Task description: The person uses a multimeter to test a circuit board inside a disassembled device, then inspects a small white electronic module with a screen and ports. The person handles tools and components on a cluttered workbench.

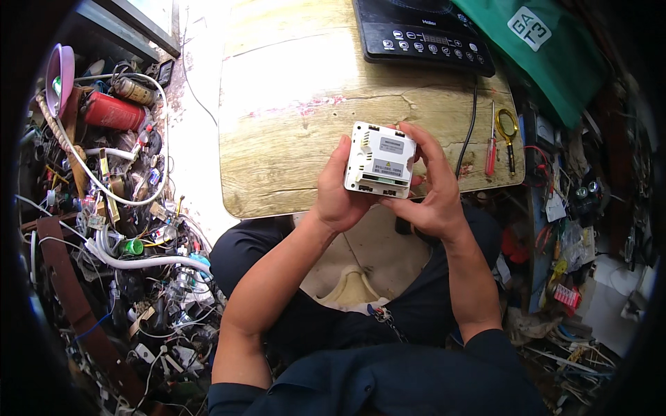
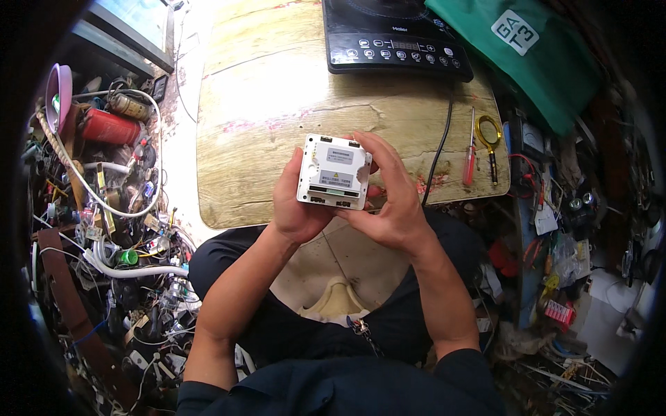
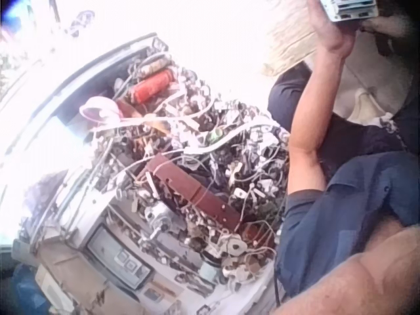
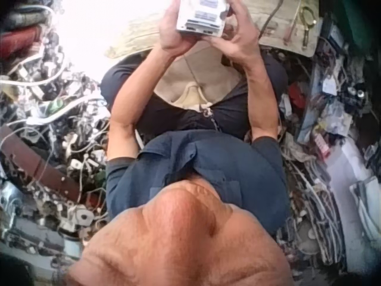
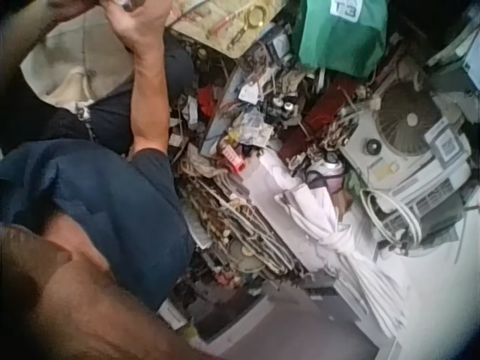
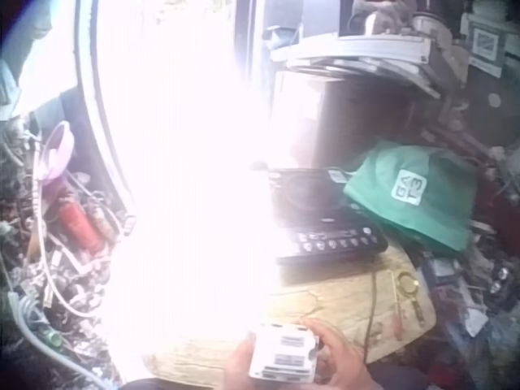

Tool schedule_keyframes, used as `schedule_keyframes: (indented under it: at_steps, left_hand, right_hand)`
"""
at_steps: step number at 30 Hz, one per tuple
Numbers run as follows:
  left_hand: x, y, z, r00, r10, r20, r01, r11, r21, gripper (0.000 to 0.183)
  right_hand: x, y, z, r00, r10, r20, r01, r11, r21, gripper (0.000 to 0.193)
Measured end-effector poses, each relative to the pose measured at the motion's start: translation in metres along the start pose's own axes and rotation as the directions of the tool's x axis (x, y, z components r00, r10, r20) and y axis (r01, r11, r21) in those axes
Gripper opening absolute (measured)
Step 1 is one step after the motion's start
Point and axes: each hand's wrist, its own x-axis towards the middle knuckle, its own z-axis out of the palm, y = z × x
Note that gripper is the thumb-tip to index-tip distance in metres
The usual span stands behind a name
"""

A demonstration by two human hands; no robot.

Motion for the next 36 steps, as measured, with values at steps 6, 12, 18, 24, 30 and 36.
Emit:
schedule_keyframes:
  at_steps: [6, 12, 18, 24, 30, 36]
  left_hand:
    - [0.0003, 0.0012, 0.0031, 1.0, -0.008, -0.003, 0.008, 1.0, 0.001, 0.078]
    - [0.0013, 0.0004, 0.0031, 1.0, 0.005, 0.004, -0.006, 1.0, 0.02, 0.076]
    - [0.0007, -0.0011, 0.0028, 1.0, 0.004, -0.019, -0.003, 1.0, 0.007, 0.074]
    - [0.001, -0.0022, 0.0045, 0.999, 0.004, -0.05, -0.005, 1.0, -0.026, 0.074]
    - [0.0004, -0.0025, -0.0027, 1.0, 0.001, -0.009, -0.001, 0.999, 0.035, 0.073]
    - [0.0007, -0.003, -0.0018, 1.0, -0.005, -0.027, 0.005, 1.0, 0.027, 0.072]
  right_hand:
    - [-0.002, 0.0028, -0.0012, 1.0, -0.021, -0.019, 0.02, 0.999, -0.046, 0.096]
    - [-0.0034, -0.0004, -0.0017, 0.999, 0.053, -0.012, -0.052, 0.998, 0.027, 0.099]
    - [-0.0023, 0.0003, -0.0038, 1.0, -0.015, -0.015, 0.014, 0.998, -0.057, 0.096]
    - [-0.0034, -0.0008, -0.0046, 1.0, -0.003, -0.019, 0.001, 0.995, -0.097, 0.097]
    - [-0.0049, -0.0006, -0.002, 0.997, 0.067, -0.031, -0.066, 0.997, 0.025, 0.096]
    - [-0.0058, 0.0033, -0.003, 1.0, 0.019, -0.025, -0.02, 1.0, -0.025, 0.094]
